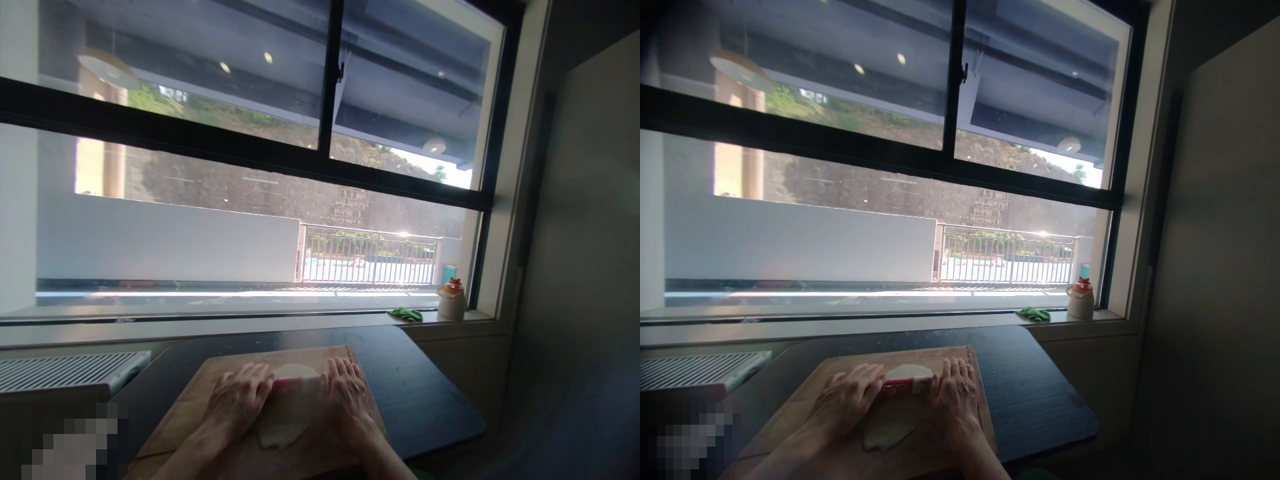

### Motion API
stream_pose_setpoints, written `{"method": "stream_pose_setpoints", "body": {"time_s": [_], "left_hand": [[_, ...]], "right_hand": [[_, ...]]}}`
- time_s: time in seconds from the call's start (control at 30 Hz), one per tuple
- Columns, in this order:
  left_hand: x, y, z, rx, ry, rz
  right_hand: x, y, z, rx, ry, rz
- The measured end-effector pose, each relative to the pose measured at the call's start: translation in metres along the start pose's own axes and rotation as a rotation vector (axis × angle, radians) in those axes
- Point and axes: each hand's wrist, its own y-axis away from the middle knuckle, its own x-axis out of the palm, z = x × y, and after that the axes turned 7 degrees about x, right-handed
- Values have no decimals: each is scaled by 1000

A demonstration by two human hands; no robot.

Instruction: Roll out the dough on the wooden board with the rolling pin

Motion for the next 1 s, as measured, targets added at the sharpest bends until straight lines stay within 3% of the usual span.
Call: {"method": "stream_pose_setpoints", "body": {"time_s": [0.4, 0.6, 0.8, 1.0], "left_hand": [[3, -47, 6, -93, -3, 152], [-4, -26, -1, -49, 7, 120], [-2, 3, -3, 11, 18, -24], [-5, -7, -6, -40, 5, 30]], "right_hand": [[-5, -44, 10, 43, 48, 75], [-2, -28, 5, 14, 23, 44], [-5, 0, 0, -15, -4, -10], [-7, -12, 4, 7, 46, 52]]}}
